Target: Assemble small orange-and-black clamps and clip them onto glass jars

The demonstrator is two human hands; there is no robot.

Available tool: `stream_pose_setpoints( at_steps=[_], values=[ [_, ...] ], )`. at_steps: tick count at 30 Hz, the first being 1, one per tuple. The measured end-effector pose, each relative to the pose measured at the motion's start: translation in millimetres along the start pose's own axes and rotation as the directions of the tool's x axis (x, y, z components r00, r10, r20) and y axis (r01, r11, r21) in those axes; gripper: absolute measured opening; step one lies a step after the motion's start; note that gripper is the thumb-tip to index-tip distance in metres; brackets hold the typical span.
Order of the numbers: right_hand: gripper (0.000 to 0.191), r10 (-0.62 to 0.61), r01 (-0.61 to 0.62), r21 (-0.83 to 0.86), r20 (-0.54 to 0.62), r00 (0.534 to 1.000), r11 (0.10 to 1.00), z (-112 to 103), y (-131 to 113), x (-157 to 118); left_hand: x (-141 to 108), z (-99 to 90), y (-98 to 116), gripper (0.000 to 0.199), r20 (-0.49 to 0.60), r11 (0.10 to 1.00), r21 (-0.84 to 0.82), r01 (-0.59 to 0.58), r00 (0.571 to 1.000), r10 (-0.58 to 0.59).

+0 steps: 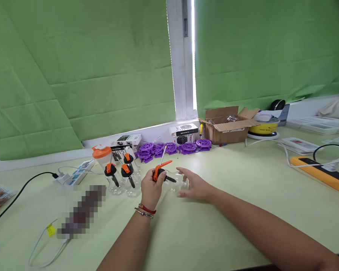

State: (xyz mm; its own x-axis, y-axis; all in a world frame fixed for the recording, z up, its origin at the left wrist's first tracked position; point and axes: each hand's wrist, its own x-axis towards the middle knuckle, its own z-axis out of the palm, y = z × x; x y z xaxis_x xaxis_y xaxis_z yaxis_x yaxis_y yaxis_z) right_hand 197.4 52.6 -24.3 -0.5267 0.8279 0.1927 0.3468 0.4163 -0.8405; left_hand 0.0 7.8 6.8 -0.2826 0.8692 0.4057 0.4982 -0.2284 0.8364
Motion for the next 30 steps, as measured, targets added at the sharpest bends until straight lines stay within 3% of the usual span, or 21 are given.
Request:
stream_pose_setpoints(
  at_steps=[2, 6, 11, 16, 18, 20, 22, 24, 25, 27, 30],
  values=[
    [0.104, 0.015, -0.016, -0.051, -0.017, 1.0, 0.999, 6, 2, 0, -2, 3.9, 0, 0.035, 0.033, 1.0, -0.007, -0.03, 0.999, 0.031],
    [0.089, -0.02, 0.012, -0.135, -0.064, 0.998, 0.991, 10, 9, 5, -5, 13.4, -8, 0.045, 0.181, 0.993, -0.067, -0.093, 0.978, 0.104],
    [0.067, -0.072, 0.053, -0.259, -0.064, 0.995, 0.964, -2, 16, 12, -6, 20.5, -22, 0.059, 0.326, 0.977, 0.002, -0.211, 0.924, 0.199],
    [0.056, -0.003, -0.014, -0.297, -0.057, 0.998, 0.955, -10, 14, 13, -5, 15.6, -19, 0.051, 0.32, 0.947, 0.146, -0.285, 0.92, 0.227],
    [0.055, 0.008, -0.024, -0.297, -0.055, 0.998, 0.955, -10, 13, 12, -3, 6.9, -13, 0.042, 0.221, 0.901, 0.237, -0.364, 0.923, 0.315],
    [0.056, 0.019, -0.032, -0.297, -0.047, 0.999, 0.954, -10, 12, 11, 1, -5.9, -7, 0.037, 0.037, 0.846, 0.35, -0.402, 0.909, 0.416],
    [0.058, 0.031, -0.041, -0.301, -0.037, 0.999, 0.953, -9, 14, 12, 6, -20.2, -6, 0.042, -0.215, 0.823, 0.449, -0.348, 0.852, 0.478],
    [0.063, 0.037, -0.047, -0.306, -0.037, 0.999, 0.951, -7, 17, 13, 10, -32.1, -9, 0.057, -0.447, 0.841, 0.483, -0.246, 0.756, 0.478],
    [0.067, 0.039, -0.051, -0.309, -0.043, 0.998, 0.95, -6, 18, 14, 13, -36.2, -11, 0.065, -0.536, 0.861, 0.473, -0.189, 0.713, 0.451],
    [0.079, 0.045, -0.064, -0.32, -0.068, 0.997, 0.945, -4, 22, 15, 16, -39.5, -18, 0.074, -0.661, 0.911, 0.409, -0.054, 0.671, 0.336],
    [0.09, 0.044, -0.076, -0.347, -0.101, 0.994, 0.935, 0, 24, 16, 21, -35.3, -26, 0.07, -0.736, 0.953, 0.242, 0.181, 0.674, 0.058]
  ],
)
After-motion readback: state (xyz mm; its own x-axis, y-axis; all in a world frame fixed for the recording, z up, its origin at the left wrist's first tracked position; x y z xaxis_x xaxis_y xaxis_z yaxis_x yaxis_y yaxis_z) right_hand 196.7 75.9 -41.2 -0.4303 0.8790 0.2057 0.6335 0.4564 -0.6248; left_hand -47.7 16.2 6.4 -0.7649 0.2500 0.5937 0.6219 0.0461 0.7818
